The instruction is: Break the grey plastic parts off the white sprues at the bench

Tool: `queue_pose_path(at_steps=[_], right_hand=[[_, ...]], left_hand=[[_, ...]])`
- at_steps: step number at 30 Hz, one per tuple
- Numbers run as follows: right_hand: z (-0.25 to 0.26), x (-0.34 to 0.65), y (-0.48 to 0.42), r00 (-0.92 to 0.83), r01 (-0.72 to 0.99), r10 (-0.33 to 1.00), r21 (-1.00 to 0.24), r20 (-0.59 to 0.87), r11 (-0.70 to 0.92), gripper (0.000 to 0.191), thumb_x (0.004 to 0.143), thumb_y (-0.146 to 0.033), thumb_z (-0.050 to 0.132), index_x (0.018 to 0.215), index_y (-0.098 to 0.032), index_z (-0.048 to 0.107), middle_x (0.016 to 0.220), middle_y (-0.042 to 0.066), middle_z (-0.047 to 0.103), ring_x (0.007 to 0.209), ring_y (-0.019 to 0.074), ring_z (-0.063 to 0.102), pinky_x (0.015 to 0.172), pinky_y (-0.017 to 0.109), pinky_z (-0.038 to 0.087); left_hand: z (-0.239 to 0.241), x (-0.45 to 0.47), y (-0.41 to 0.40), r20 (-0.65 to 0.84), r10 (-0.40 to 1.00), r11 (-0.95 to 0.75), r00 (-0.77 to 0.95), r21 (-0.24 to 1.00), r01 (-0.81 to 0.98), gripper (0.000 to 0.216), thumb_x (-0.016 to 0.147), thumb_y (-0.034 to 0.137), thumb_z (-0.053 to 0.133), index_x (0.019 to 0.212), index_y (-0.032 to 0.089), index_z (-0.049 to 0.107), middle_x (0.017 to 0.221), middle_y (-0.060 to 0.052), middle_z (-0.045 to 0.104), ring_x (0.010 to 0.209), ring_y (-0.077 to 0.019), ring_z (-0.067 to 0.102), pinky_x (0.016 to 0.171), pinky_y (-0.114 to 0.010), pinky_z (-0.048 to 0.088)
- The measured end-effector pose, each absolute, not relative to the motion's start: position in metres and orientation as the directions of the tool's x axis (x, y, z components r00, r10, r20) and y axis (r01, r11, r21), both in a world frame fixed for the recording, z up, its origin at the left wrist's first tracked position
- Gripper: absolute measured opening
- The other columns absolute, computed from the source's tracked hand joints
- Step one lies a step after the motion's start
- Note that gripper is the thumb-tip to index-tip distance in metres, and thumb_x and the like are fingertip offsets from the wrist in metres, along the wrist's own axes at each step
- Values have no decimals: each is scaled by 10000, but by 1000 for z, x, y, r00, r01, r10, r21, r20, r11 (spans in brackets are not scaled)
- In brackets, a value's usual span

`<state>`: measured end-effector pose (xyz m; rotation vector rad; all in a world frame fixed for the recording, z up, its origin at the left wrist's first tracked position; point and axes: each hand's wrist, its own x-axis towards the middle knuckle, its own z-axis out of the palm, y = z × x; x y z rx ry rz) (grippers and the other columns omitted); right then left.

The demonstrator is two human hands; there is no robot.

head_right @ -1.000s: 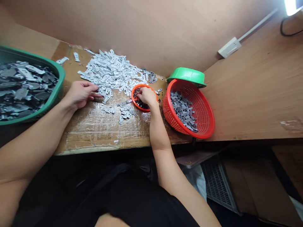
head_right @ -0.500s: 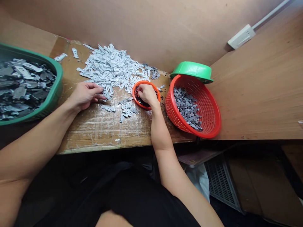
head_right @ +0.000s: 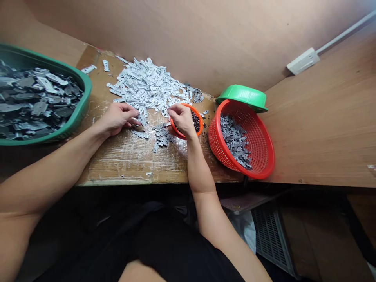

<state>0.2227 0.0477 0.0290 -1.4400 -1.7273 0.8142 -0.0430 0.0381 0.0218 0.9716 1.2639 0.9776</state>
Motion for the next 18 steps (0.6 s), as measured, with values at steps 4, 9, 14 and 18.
queue_pose_path(at_steps=[4, 9, 14, 18], right_hand=[[16, 175, 36, -182, 289, 983, -954, 30, 83, 353, 922, -586, 869, 984, -243, 811, 847, 21, 698, 771, 186, 605, 695, 347, 503], [-3, 145, 36, -84, 171, 996, -984, 26, 40, 482, 847, -673, 929, 966, -217, 829, 951, 55, 799, 938, 218, 718, 826, 352, 585], [-5, 154, 36, -85, 245, 995, -967, 46, 65, 484, 794, -652, 954, 826, -210, 760, 785, 3, 723, 771, 170, 601, 763, 333, 519], [7, 161, 33, -137, 319, 990, -944, 39, 81, 475, 807, -648, 935, 797, -214, 743, 735, -13, 661, 745, 163, 536, 718, 322, 458]], left_hand=[[24, -42, 34, -293, 954, 297, 71, 953, -54, 248, 831, 95, 892, 725, 201, 694, 727, -80, 726, 668, -214, 786, 478, -238, 357], [28, -40, 30, -306, 949, 311, 74, 948, -73, 269, 829, 92, 923, 741, 196, 691, 759, -73, 736, 667, -199, 779, 497, -241, 366], [28, -40, 30, -289, 951, 298, 106, 952, -75, 265, 869, 75, 877, 718, 188, 691, 720, -68, 707, 666, -197, 781, 491, -229, 347], [27, -40, 30, -302, 947, 310, 109, 949, -62, 258, 852, 63, 868, 709, 187, 693, 722, -78, 725, 653, -199, 774, 492, -234, 353]])
